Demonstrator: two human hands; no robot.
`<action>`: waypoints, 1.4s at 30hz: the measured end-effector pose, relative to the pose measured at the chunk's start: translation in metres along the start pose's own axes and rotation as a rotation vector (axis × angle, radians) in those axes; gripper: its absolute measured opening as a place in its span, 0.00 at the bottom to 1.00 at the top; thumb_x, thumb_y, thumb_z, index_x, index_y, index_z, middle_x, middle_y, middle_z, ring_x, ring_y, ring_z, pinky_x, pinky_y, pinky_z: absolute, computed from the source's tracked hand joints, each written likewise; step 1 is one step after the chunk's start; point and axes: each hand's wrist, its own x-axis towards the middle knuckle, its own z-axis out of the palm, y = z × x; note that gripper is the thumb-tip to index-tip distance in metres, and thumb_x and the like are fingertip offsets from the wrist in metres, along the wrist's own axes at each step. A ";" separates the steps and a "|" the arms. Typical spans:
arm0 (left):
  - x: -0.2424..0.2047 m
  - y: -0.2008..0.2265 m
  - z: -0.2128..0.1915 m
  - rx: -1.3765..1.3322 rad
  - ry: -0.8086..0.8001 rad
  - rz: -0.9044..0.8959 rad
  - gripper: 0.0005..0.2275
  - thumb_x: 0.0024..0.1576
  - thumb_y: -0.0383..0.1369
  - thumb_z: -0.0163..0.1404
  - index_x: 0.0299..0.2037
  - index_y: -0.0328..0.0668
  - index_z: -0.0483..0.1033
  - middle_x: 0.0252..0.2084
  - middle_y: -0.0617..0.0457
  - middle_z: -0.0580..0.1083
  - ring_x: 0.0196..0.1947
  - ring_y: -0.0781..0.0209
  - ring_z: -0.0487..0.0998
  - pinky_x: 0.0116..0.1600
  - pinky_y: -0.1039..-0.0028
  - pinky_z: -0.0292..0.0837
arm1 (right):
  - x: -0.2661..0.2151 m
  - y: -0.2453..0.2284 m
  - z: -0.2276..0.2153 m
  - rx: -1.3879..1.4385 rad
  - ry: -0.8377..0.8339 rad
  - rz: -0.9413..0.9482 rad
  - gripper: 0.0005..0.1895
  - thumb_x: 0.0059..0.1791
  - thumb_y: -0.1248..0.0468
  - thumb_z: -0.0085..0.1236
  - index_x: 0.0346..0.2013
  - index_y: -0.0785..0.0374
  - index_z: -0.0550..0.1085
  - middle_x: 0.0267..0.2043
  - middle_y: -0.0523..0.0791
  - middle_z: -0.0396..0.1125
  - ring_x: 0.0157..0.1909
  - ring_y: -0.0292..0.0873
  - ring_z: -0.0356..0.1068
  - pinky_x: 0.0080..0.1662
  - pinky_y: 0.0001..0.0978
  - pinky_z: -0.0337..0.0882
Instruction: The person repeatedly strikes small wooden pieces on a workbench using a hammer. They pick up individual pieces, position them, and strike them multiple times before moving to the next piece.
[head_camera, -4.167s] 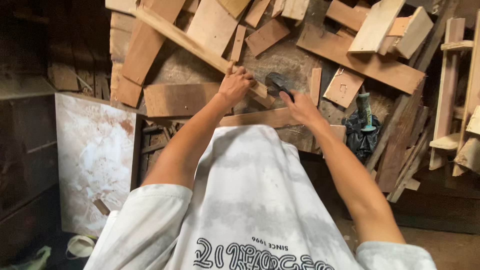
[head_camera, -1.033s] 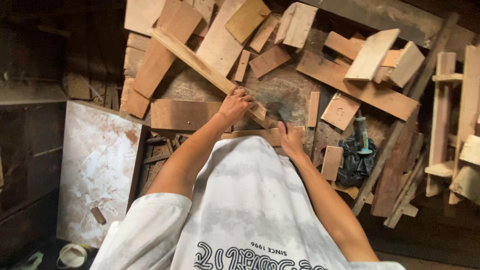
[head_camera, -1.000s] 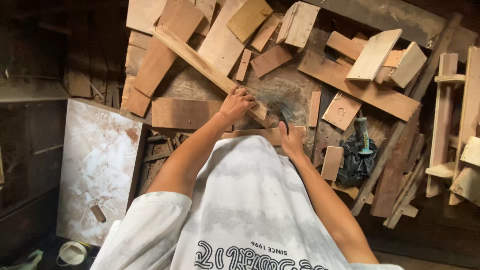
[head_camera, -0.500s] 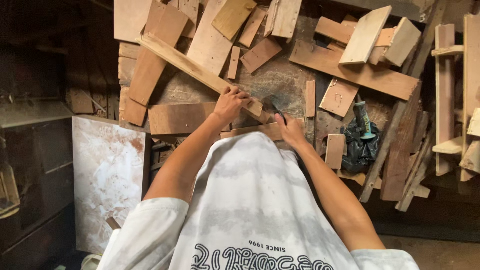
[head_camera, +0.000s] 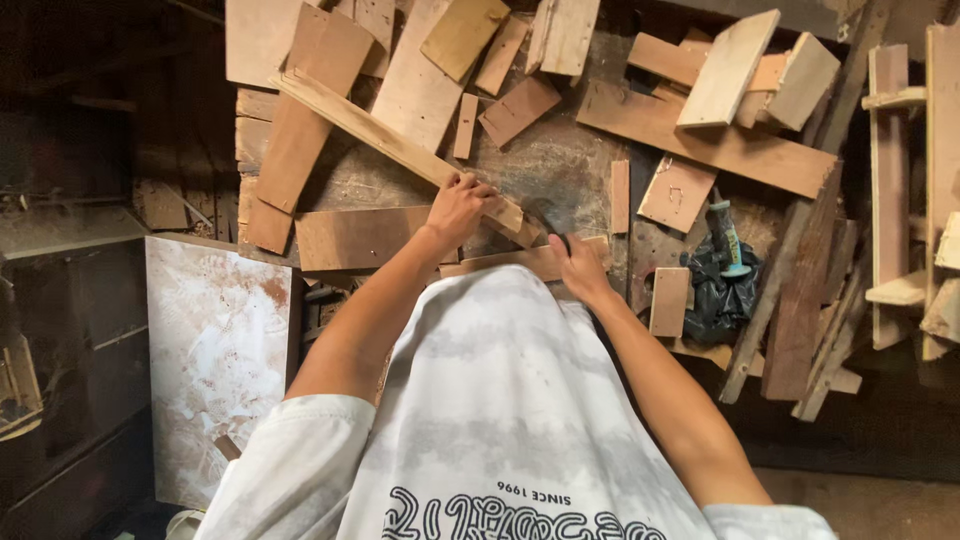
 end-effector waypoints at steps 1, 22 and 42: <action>0.001 0.000 0.000 0.012 -0.010 -0.005 0.18 0.51 0.29 0.53 0.53 0.59 0.81 0.54 0.63 0.76 0.56 0.59 0.70 0.65 0.56 0.58 | 0.001 -0.001 -0.001 -0.015 -0.017 0.016 0.34 0.58 0.40 0.40 0.46 0.72 0.73 0.32 0.60 0.70 0.37 0.60 0.71 0.42 0.48 0.68; 0.000 -0.004 0.012 0.046 0.069 0.014 0.14 0.55 0.31 0.52 0.50 0.60 0.80 0.53 0.64 0.75 0.58 0.61 0.69 0.66 0.53 0.54 | 0.009 -0.015 0.005 -0.165 0.166 -0.075 0.32 0.58 0.40 0.45 0.39 0.70 0.74 0.31 0.61 0.69 0.35 0.63 0.71 0.39 0.52 0.67; -0.014 0.019 -0.034 0.054 -0.035 -0.116 0.38 0.55 0.28 0.50 0.76 0.73 0.50 0.66 0.33 0.59 0.68 0.32 0.55 0.68 0.40 0.48 | -0.007 -0.035 0.000 -0.116 0.191 -0.019 0.28 0.41 0.49 0.75 0.34 0.69 0.70 0.28 0.52 0.65 0.30 0.48 0.65 0.36 0.42 0.67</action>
